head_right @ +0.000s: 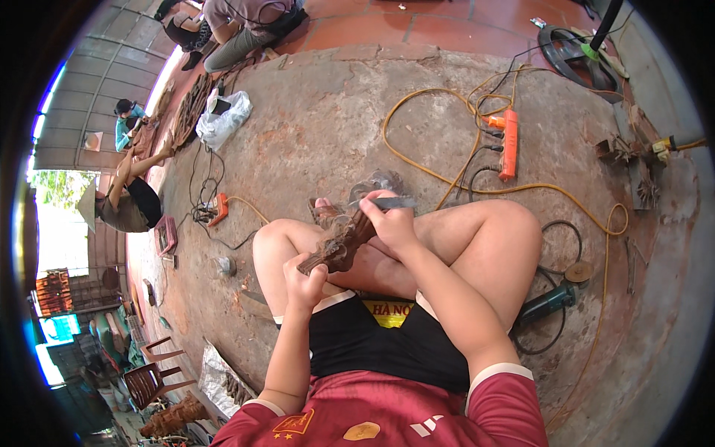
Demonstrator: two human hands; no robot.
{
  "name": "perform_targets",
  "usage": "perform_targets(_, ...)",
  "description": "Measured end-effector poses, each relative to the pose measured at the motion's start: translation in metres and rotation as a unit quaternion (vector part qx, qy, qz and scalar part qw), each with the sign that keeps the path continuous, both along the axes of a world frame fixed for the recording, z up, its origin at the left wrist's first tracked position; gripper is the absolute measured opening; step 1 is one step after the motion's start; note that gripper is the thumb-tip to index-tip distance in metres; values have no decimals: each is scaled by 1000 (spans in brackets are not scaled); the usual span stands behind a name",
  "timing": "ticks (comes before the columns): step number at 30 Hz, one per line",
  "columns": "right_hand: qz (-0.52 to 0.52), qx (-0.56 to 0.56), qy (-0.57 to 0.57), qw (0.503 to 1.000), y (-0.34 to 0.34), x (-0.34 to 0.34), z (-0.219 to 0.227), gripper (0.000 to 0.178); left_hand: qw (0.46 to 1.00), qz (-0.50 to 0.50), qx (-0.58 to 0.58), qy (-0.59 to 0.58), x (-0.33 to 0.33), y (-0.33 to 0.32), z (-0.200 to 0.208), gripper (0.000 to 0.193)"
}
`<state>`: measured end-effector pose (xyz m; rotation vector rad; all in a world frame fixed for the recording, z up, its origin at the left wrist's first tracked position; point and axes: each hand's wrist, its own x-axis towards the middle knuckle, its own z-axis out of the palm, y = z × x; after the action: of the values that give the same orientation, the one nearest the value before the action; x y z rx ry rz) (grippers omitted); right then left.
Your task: The person sits on the floor and carves a piece of wood using a knife held in the right hand. They rotate the wood to work on different sides, carefully shaping the material with precise strokes.
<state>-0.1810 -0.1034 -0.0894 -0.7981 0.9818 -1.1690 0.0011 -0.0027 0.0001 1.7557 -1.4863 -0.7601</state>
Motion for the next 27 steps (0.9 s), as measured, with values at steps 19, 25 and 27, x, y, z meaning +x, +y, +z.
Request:
perform_targets(19, 161, -5, -131, 978, -1, -14, 21, 12, 1000, -5, 1, 10, 6, 4, -6, 21)
perform_targets(25, 35, -12, -12, 999, -9, -8, 2, 9, 1000, -2, 5, 7, 4, 5, -4, 22)
perform_targets(27, 49, -46, -61, 996, -10, -8, 1, 8, 1000, 0, 10, 9, 5, 7, -5, 22)
